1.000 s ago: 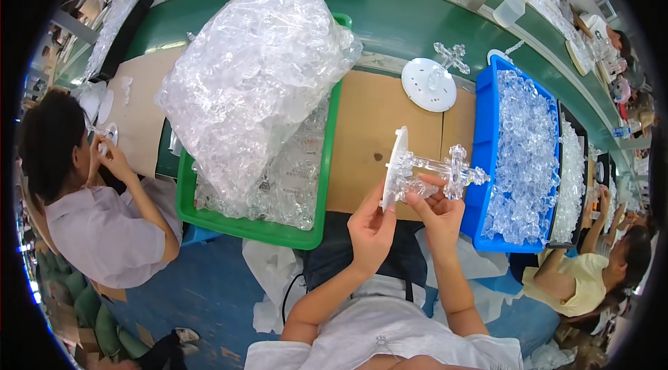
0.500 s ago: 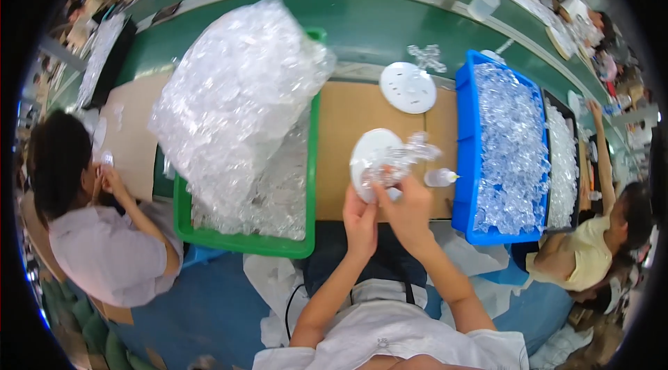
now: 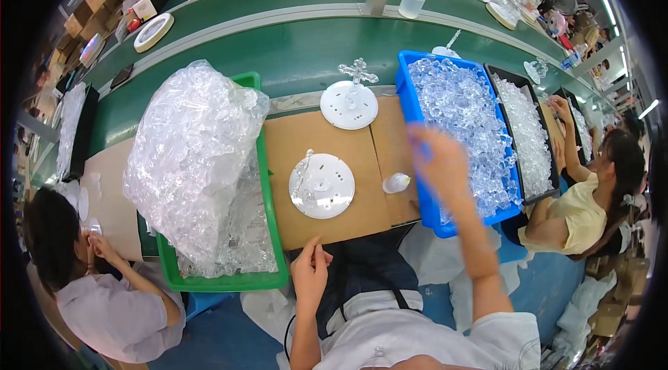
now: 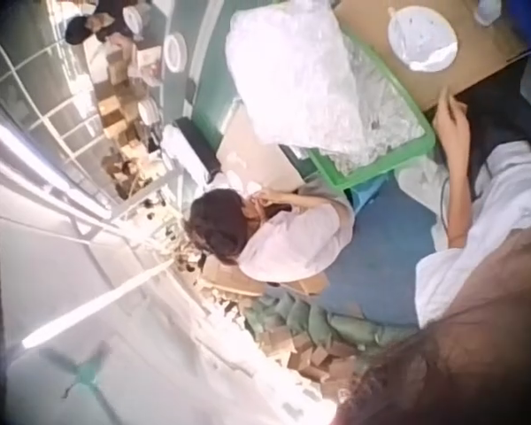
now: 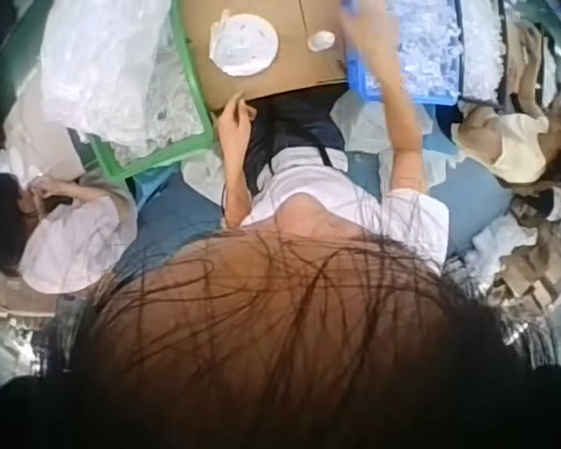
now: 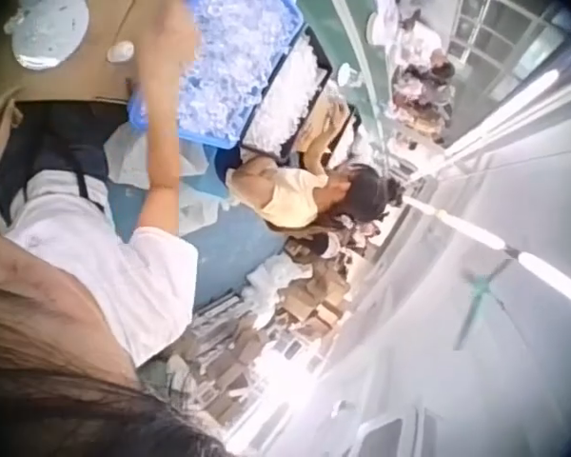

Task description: Assembling decorative crystal-like lighting fixtures by applying glue to bases and attaching components.

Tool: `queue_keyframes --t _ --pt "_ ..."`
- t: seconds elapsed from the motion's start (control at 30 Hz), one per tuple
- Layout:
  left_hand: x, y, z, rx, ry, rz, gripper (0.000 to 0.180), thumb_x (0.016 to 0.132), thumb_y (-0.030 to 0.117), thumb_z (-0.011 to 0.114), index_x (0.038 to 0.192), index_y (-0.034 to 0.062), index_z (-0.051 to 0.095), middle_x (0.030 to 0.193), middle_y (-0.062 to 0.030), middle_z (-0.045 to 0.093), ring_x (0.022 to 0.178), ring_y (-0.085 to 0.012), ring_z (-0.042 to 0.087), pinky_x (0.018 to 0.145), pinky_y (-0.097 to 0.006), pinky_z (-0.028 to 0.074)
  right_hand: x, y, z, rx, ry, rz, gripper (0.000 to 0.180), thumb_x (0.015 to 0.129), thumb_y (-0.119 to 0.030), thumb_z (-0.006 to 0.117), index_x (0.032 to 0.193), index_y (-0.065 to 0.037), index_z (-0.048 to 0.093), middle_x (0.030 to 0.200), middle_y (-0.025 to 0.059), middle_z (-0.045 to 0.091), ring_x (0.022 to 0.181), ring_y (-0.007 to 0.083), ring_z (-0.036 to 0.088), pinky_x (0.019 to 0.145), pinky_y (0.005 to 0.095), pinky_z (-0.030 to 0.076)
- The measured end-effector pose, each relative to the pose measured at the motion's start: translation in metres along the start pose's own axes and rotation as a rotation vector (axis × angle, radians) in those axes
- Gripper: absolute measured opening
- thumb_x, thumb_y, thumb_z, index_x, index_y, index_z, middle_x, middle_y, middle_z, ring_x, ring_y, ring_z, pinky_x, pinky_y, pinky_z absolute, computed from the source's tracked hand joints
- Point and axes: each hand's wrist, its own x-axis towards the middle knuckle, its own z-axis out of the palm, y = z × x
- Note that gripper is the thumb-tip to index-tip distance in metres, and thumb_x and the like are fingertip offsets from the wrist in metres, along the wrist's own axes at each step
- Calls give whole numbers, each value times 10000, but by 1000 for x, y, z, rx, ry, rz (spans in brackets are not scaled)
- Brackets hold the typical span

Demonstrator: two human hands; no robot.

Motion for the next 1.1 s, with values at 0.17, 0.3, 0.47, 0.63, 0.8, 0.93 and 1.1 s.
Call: queue_keyframes --t 0.17,0.3,0.47,0.63,0.8,0.93,1.1 --pt "6 11 17 -102 -51 99 229 920 71 493 1106 -15 594 681 -57 607 602 -79 571 569 -207 480 78 134 -12 -361 -7 55 428 741 -262 702 1124 -114 584 916 101 650 836 273 625 750 372 487" --pt "0 20 20 -150 -63 134 215 913 70 507 1086 7 619 670 -53 607 585 -80 568 557 -209 481 74 149 -12 -189 -215 187 512 676 -231 754 1141 -128 565 871 86 654 829 243 631 711 364 494" --pt "-1 22 23 -319 -105 53 254 920 87 511 1146 -7 580 779 -63 627 691 -96 591 612 -217 495 42 115 -30 182 105 182 534 698 -171 745 1187 -108 540 866 75 626 791 164 617 670 293 513" --pt "7 66 60 -951 -239 20 335 908 108 554 1208 -36 513 1042 -106 617 899 -145 610 774 -277 511 -67 -13 -24 751 -200 11 454 711 -8 696 1135 -63 543 1093 78 580 996 171 588 736 276 513" --pt "15 26 53 -1015 -76 20 316 871 91 606 1157 -33 556 1113 -70 600 933 -136 597 824 -255 474 -79 -59 3 660 -365 -325 418 724 13 675 1120 -43 556 1139 101 565 1071 211 560 817 304 488" --pt "27 10 56 -544 147 -30 298 897 56 550 1184 -25 541 1084 -74 596 956 -150 590 843 -259 466 -83 -57 42 909 -489 99 316 736 -17 684 1043 -33 615 1066 96 611 990 193 592 812 294 487" --pt "19 6 41 -204 472 285 237 907 76 520 1121 13 599 1030 -94 594 906 -205 586 782 -310 467 -57 -40 87 953 -463 319 272 735 9 689 1003 10 643 986 71 653 909 132 609 816 263 491"
